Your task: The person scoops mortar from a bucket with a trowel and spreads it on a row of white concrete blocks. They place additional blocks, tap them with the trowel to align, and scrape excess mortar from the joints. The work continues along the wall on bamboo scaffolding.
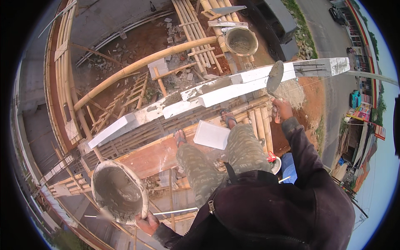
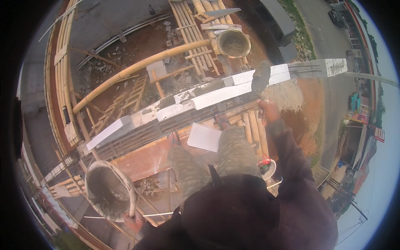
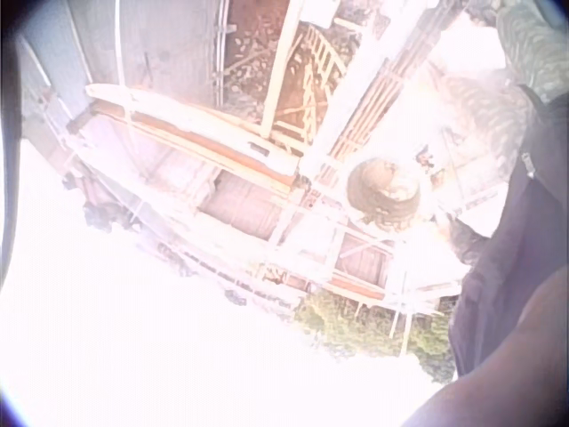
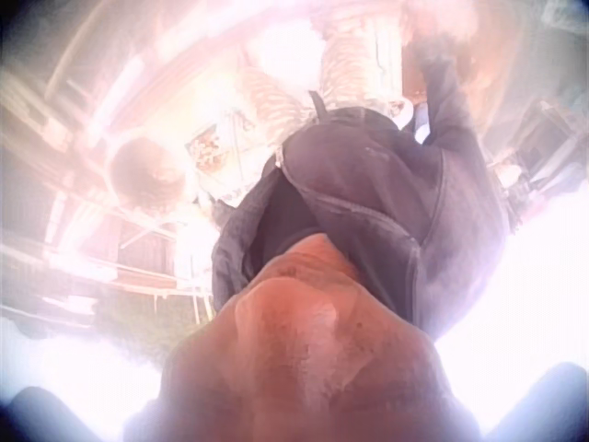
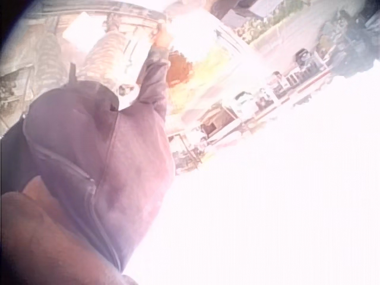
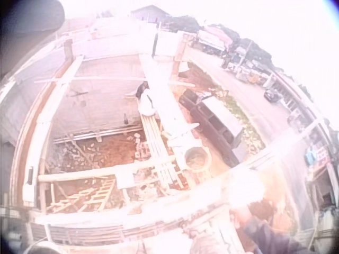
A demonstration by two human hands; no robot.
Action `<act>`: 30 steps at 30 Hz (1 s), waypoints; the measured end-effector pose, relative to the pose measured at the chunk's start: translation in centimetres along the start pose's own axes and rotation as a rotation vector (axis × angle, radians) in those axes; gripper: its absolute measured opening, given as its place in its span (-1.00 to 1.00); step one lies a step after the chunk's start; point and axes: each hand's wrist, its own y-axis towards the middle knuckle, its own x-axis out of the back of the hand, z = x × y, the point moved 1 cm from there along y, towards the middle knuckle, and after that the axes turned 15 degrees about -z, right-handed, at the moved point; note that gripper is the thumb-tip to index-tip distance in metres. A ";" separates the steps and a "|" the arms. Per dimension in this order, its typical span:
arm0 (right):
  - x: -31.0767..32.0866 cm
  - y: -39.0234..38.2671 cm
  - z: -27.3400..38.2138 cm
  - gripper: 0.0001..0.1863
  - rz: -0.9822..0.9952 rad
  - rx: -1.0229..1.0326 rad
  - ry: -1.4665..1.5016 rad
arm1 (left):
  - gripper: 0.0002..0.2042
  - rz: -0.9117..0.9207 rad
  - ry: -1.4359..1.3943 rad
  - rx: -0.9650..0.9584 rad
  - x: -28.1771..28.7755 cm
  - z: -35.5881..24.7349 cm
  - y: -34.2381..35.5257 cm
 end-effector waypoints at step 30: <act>13.7 13.7 -33.1 -0.84 -0.414 -0.611 1.197 | -0.61 0.954 0.677 -0.381 -44.0 13.6 -40.2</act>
